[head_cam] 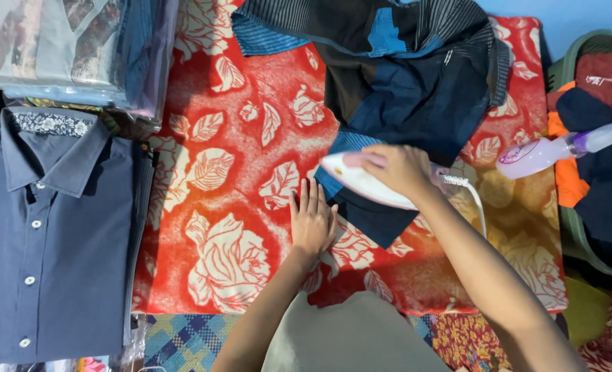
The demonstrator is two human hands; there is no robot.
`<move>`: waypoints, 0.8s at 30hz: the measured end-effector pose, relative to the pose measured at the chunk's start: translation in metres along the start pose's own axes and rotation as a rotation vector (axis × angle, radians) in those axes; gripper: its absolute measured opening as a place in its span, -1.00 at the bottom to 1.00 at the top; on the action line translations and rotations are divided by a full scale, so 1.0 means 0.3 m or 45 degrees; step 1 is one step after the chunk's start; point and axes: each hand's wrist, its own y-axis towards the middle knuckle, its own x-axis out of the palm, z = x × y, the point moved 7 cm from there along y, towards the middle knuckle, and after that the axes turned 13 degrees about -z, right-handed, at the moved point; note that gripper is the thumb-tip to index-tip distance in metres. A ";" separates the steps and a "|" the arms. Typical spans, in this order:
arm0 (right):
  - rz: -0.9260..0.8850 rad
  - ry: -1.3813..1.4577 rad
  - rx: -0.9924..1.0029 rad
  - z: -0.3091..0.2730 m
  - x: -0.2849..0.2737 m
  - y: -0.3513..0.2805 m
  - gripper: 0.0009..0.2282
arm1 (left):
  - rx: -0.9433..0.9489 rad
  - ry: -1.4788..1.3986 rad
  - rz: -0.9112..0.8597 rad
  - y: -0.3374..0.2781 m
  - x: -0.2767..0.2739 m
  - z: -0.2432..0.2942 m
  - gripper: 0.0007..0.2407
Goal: The person irons a dark blue shirt with striped sleeves on a red floral-patterned surface. They use a white iron to smooth the fabric, adjusting the shirt's position and sleeves as needed. A spray bottle is visible nearby, and the person occasionally sprays the shirt before continuing to iron.
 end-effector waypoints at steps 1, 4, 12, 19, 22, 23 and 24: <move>0.002 -0.004 -0.002 -0.013 -0.033 -0.006 -0.73 | -0.001 -0.002 0.005 0.007 0.001 -0.001 -0.50; -0.012 0.009 0.130 0.002 -0.064 -0.017 -0.71 | -0.004 0.015 -0.016 -0.007 -0.001 0.005 -0.49; 0.177 0.024 0.219 0.038 -0.068 -0.017 -0.71 | -0.002 0.017 0.003 0.005 -0.025 0.009 -0.50; 0.091 -0.013 0.154 0.007 -0.048 -0.009 -0.70 | -0.002 0.049 -0.041 0.008 -0.019 0.010 -0.49; 0.178 -0.127 0.235 0.001 -0.073 0.002 -0.68 | 0.001 0.065 -0.032 0.006 -0.025 0.011 -0.50; 0.093 -0.088 0.224 -0.003 -0.061 0.000 -0.71 | -0.001 0.060 -0.037 0.007 -0.026 0.010 -0.50; 0.007 -0.049 0.213 -0.009 -0.048 -0.002 -0.73 | -0.004 0.055 -0.041 0.007 -0.027 0.008 -0.50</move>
